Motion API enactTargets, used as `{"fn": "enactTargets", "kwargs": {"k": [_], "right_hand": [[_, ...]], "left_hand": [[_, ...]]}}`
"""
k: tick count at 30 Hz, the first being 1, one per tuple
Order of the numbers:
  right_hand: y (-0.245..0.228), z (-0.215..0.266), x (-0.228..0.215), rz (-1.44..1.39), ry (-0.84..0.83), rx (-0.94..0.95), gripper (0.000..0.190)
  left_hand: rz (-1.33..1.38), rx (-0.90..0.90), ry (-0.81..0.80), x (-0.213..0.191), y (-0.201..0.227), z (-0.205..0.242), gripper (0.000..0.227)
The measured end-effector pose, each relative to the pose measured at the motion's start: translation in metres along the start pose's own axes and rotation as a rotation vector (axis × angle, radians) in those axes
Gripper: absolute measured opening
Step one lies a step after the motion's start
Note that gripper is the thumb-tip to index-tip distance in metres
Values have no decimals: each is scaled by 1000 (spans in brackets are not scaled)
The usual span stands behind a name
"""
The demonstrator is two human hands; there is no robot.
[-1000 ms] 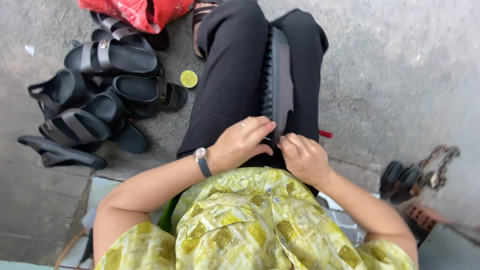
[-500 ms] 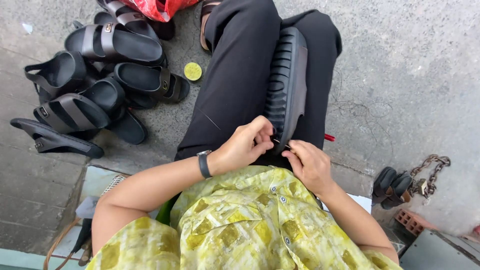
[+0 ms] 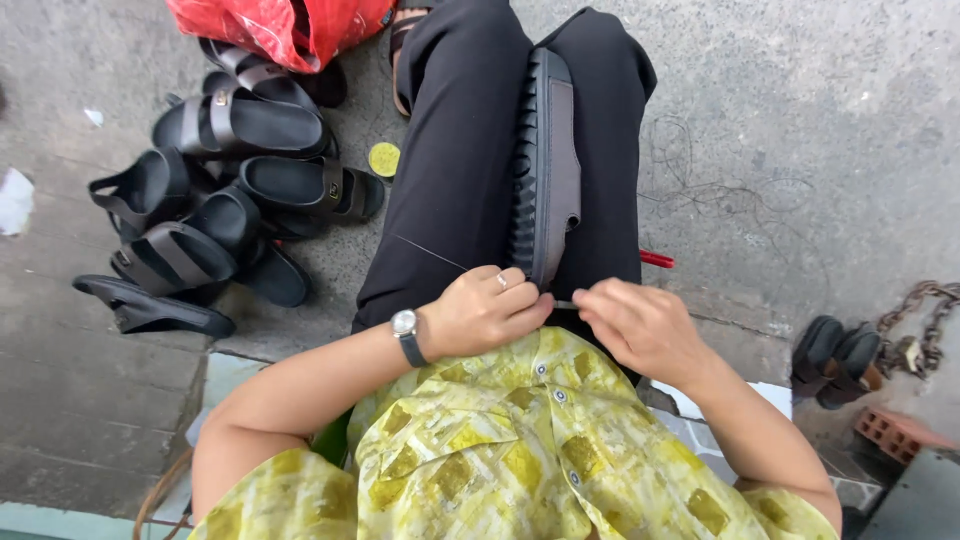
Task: A person is hand-stitching the sole of a black sandal using a needle and thread while sitting on the ground.
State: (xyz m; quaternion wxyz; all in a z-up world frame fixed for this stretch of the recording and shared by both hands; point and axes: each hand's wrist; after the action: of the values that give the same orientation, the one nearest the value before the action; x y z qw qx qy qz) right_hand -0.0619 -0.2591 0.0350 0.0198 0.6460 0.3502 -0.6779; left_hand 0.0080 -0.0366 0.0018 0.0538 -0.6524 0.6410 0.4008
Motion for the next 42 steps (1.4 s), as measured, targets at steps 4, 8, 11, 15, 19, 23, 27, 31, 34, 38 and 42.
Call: {"fn": "enactTargets", "kwargs": {"k": [4,8,11,15,19,23,27,31,34,38,42], "right_hand": [[11,5,19,175,13,-50,21],[19,30,-9,-571,208,136,19],[32,39,-48,-120,466,253,12],[20,20,-13,-322,242,260,14],[-13,-11,10,-709,255,282,24],[-22,-21,24,-723,202,361,27],[-14,-10,35,-781,273,407,6],[-10,10,13,-1084,318,305,5],[-24,3,10,-1035,340,357,18],[-29,-21,32,-733,358,358,34],[-22,-21,44,-652,375,353,27]], "left_hand": [[-30,167,-26,-12,-4,-1,21],[0,168,-52,-12,-6,1,21],[-27,149,-286,-21,-8,5,21],[-29,92,-18,-16,-3,-17,15],[36,4,-31,-14,-3,-5,12],[127,-145,-31,-10,-5,9,30],[109,-127,-34,-10,-3,8,28],[107,-152,-35,-9,-4,11,24],[148,-216,-67,-5,-5,17,32],[205,-299,-94,-3,-7,18,44],[217,-342,-88,-10,-6,15,52]]}}
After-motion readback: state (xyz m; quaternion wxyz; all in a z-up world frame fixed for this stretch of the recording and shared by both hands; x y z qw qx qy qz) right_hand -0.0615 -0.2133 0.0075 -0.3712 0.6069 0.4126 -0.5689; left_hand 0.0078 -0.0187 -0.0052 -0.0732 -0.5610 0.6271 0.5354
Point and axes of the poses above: each hand's wrist, its own z-axis away from the middle knuckle, its own x-axis out of the palm, y = z × x, and after that the axes turned 3 degrees about -y, right-handed
